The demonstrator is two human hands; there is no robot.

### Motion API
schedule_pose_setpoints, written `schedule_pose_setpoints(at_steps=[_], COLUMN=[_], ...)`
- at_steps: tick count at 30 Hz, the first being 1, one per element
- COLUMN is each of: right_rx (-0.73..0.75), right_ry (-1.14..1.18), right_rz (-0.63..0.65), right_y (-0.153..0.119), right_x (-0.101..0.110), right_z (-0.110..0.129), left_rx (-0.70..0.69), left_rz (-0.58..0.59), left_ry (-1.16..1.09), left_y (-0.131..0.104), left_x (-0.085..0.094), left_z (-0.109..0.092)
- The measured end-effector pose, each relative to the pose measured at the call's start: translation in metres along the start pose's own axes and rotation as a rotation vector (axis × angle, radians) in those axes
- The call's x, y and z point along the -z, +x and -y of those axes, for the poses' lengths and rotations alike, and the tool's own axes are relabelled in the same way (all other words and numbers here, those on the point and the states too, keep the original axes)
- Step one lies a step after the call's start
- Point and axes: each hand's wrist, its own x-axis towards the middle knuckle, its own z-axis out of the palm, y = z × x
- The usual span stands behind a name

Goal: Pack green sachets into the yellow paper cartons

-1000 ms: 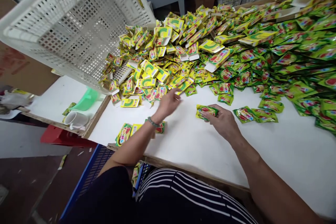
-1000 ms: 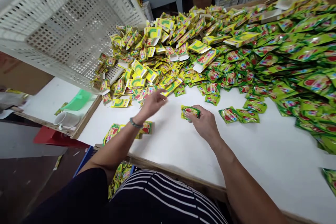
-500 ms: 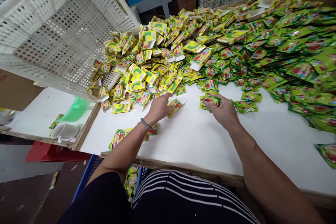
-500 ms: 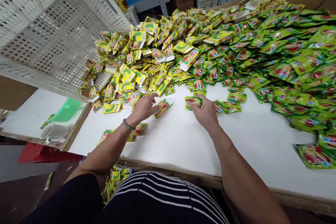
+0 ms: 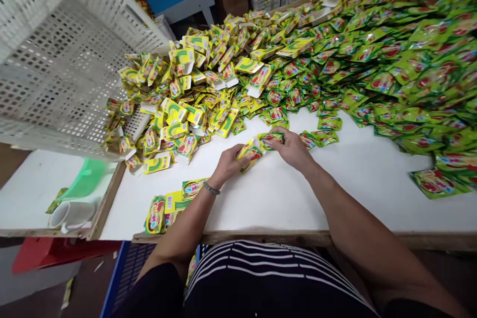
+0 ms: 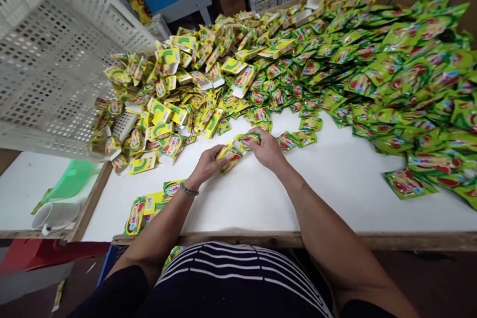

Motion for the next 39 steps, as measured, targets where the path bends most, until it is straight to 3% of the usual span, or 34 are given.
schedule_pose_setpoints(at_steps=[4, 9, 13, 18, 23, 29, 32, 36, 39], right_rx=[-0.08, 0.055, 0.108, 0.29, 0.213, 0.176, 0.237, 0.294, 0.264], right_ry=[-0.036, -0.107, -0.122, -0.165, -0.182, -0.204, -0.086, 0.072, 0.183], right_rz=[0.14, 0.243, 0.157, 0.08, 0.002, 0.152, 0.118, -0.161, -0.079], right_y=[0.001, -0.001, -0.002, -0.004, -0.01, -0.022, -0.025, -0.022, -0.019], right_x=[0.005, 0.001, -0.008, -0.011, -0.019, -0.03, -0.031, -0.03, -0.034], right_z=[-0.001, -0.004, -0.006, -0.009, -0.005, 0.011, 0.014, 0.008, 0.001], left_rx=[0.011, 0.056, 0.134, 0.189, 0.208, 0.194, 0.184, 0.147, 0.086], left_rz=[0.035, 0.127, 0.09, 0.027, -0.016, -0.035, -0.088, -0.209, -0.25], left_ry=[-0.405, -0.511, -0.607, -0.784, -0.868, -0.931, -0.973, -0.994, -1.008], left_y=[-0.004, -0.005, -0.004, -0.003, -0.003, -0.004, -0.004, -0.004, -0.007], left_x=[-0.01, -0.016, -0.02, -0.023, -0.024, -0.029, -0.029, -0.025, -0.022], left_z=[0.002, 0.005, 0.005, 0.002, 0.004, 0.007, 0.006, 0.002, -0.001])
